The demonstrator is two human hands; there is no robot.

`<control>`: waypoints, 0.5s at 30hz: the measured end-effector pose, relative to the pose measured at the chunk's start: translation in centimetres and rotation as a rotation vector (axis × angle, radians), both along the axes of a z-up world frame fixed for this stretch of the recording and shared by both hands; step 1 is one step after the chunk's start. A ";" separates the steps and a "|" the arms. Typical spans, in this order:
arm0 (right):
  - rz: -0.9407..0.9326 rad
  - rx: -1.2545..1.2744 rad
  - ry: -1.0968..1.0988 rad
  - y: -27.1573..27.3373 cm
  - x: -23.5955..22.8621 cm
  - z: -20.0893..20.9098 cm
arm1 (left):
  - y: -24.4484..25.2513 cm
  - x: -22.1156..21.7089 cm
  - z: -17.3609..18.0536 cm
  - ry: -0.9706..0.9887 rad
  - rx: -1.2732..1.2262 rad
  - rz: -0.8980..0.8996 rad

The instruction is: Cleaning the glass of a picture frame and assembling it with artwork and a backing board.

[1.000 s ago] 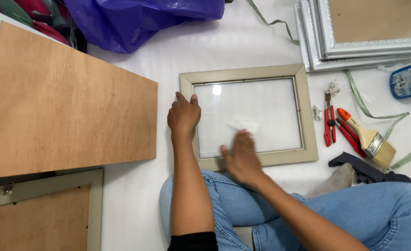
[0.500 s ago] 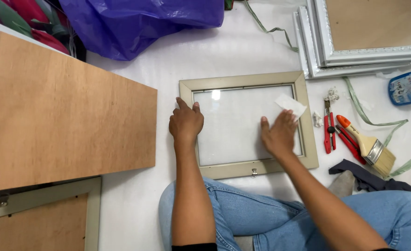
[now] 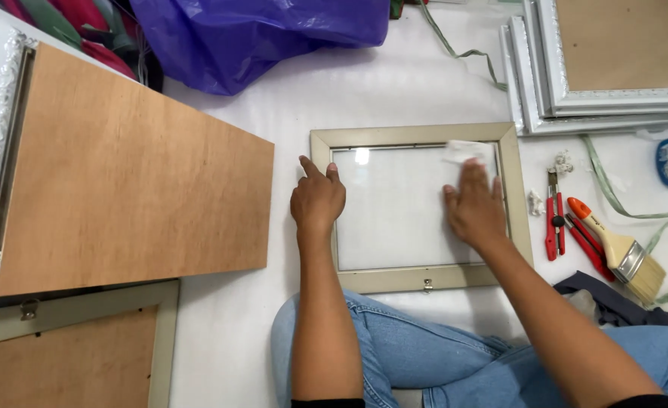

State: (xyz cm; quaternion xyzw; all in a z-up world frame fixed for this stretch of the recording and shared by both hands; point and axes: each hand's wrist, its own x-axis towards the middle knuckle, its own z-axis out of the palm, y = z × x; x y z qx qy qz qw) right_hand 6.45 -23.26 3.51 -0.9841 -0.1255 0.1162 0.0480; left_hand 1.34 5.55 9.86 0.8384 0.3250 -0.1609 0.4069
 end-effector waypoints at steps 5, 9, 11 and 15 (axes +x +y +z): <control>-0.277 0.188 0.037 5.4 -0.8 -0.6 | 0.3 0.2 -0.5 -0.018 -0.030 0.039; 0.139 0.310 0.133 14.0 -4.6 0.8 | 0.6 0.4 -1.1 -0.024 -0.043 0.047; 0.280 0.316 0.126 15.3 -2.9 -1.7 | 0.7 0.6 -2.1 -0.022 -0.036 0.045; 0.576 0.254 0.133 15.5 -1.5 -0.1 | 0.6 0.7 -2.3 -0.015 -0.031 0.046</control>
